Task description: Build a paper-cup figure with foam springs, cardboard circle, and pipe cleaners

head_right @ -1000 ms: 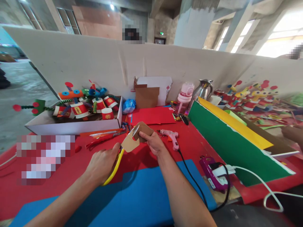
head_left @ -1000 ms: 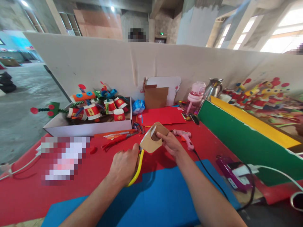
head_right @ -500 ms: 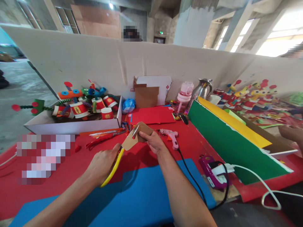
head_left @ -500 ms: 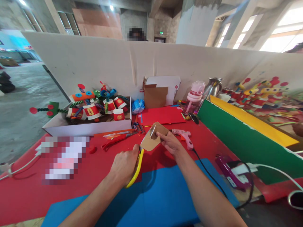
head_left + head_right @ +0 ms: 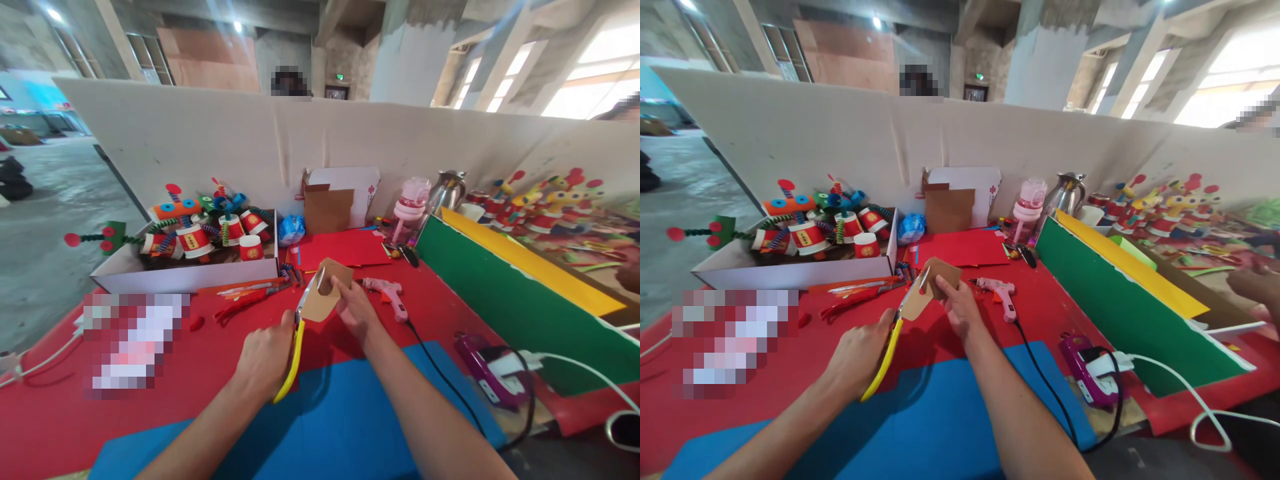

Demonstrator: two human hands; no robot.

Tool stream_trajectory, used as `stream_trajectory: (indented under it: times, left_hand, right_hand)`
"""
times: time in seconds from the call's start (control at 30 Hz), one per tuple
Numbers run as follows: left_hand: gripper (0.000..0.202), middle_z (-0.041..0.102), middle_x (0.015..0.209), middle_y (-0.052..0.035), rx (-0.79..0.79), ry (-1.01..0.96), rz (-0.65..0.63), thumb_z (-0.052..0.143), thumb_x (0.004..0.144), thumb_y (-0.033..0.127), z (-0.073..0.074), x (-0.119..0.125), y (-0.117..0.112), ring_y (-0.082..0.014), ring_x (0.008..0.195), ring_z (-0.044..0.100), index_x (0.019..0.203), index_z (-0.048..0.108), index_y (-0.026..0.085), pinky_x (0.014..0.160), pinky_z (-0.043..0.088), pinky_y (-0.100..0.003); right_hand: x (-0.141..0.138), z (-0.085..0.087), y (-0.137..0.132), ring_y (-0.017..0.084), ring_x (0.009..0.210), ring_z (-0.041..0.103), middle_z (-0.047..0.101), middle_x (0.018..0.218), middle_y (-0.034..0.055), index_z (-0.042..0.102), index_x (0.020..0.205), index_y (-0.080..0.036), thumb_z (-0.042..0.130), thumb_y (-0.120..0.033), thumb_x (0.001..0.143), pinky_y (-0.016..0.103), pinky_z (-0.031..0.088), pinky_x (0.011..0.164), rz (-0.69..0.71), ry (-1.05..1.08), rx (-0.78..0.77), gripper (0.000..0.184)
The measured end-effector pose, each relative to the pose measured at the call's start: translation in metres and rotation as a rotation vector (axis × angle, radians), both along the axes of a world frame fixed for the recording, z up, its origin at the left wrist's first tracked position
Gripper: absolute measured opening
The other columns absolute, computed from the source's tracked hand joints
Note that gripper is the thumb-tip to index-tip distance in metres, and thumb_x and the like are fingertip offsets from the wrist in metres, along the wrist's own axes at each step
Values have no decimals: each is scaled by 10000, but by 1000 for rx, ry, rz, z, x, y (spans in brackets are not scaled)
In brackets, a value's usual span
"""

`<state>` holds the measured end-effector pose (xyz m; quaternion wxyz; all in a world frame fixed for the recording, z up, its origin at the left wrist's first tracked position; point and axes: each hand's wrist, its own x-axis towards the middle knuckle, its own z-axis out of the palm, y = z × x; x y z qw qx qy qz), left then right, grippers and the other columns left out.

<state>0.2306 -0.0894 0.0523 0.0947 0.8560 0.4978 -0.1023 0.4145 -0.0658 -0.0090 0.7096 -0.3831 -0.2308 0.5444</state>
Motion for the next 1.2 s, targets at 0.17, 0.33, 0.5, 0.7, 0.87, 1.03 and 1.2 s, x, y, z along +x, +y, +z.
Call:
stream_trajectory:
  times: [0.17,0.33,0.5,0.7,0.87,1.03,1.2]
  left_hand:
    - [329,702,892,-175,44,31,-3,281,897,113,-2,1,2,-324,859,703,1165,471,135,695,517,-397]
    - [298,694,870,-167,46,28,-3,301,908,153,-3,-1,5,-318,853,700,1160,459,140,697,503,-385]
    - [282,693,909,-162,32,29,-7,319,905,170,-2,-1,5,-305,855,696,1152,454,147,692,498,-369]
    - [309,697,889,-163,31,12,-23,301,920,189,-2,-3,5,-317,862,695,1191,440,140,690,496,-380]
    - [311,701,891,-161,4,11,-18,311,917,185,-1,-4,5,-298,865,699,1201,433,146,701,493,-358]
    - [320,697,875,-170,1,16,-16,306,907,159,0,-3,4,-324,868,698,1194,445,142,694,497,-379]
    - [328,701,866,-160,3,29,-27,325,884,127,1,-3,3,-329,867,700,1190,445,143,699,505,-387]
  right_hand:
    - [-8,-3,1,176,779,703,765,886,39,720,912,-176,874,-351,545,281,546,746,14,-1,-4,435]
    - [-3,-2,-1,192,801,707,768,865,46,727,873,-179,875,-345,536,296,540,745,53,-86,-6,404]
    - [-3,-3,0,186,763,707,767,826,46,728,859,-175,887,-343,508,280,541,690,79,-100,-35,421]
    - [-1,-5,0,188,759,714,768,827,47,727,854,-173,894,-364,491,293,561,719,106,-79,-22,444]
    - [-1,-9,1,211,818,718,769,855,56,723,852,-178,894,-350,504,317,567,750,129,-61,-14,424]
    - [2,-6,1,183,793,714,770,878,54,735,872,-182,888,-321,530,290,559,771,122,-76,-14,400]
    - [2,-4,0,177,795,715,772,870,38,740,868,-189,900,-340,506,287,561,781,130,-71,-2,424]
